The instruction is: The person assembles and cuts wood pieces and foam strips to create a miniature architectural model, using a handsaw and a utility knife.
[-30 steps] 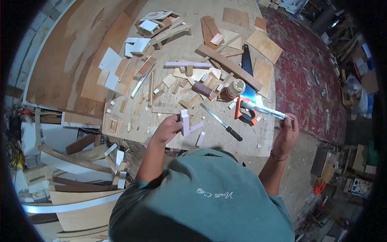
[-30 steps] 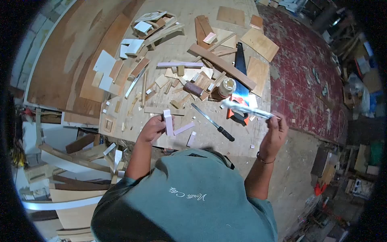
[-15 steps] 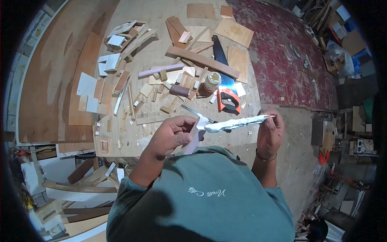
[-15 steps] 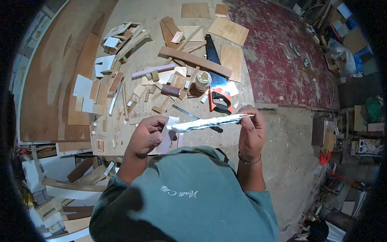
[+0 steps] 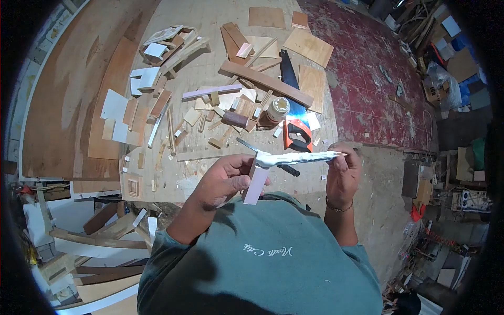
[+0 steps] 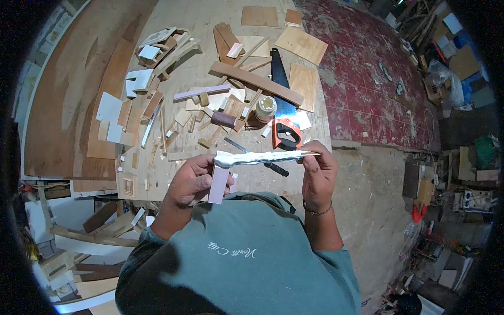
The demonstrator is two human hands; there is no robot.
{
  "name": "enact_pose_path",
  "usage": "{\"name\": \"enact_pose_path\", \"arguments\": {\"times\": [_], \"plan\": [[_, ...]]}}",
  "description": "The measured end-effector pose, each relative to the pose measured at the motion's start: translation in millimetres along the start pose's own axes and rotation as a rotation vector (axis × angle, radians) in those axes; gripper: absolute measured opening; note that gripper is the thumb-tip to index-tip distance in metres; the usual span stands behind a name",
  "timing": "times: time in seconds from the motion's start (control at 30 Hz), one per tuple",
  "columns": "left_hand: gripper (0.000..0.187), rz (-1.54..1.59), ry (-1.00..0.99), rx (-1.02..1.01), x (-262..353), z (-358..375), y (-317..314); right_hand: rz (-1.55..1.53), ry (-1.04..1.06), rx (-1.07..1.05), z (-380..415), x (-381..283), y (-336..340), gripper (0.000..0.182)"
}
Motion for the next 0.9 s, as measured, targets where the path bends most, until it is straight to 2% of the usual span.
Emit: {"name": "enact_pose_path", "arguments": {"times": [0.37,0.57,0.63,0.9], "plan": [[0.047,0.165,-0.014,0.110,-3.6,6.6,-3.1,0.085,-0.038,-0.026,7.3,9.0,0.2,0.019],[0.044,0.231,-0.016,0.094,-6.4,7.9,-2.2,0.178,0.106,0.012,15.0,-0.6,-1.3,0.018],[0.044,0.231,-0.019,0.090,-6.9,9.2,-2.0,0.126,0.243,0.062,18.9,-5.9,1.9,0.018],[0.045,0.231,-0.019,0.047,-7.5,10.6,-7.0,0.076,0.231,0.045,24.9,-7.8,2.5,0.020]]}}
Point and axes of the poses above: each hand's wrist, its own z-axis away from the middle knuckle, its own y-axis out of the back of the hand, x = y × z, the point moved 6 cm from there along -z, towards the middle knuckle, and after that the axes turned 15 degrees about -z, right-handed, at the moved point
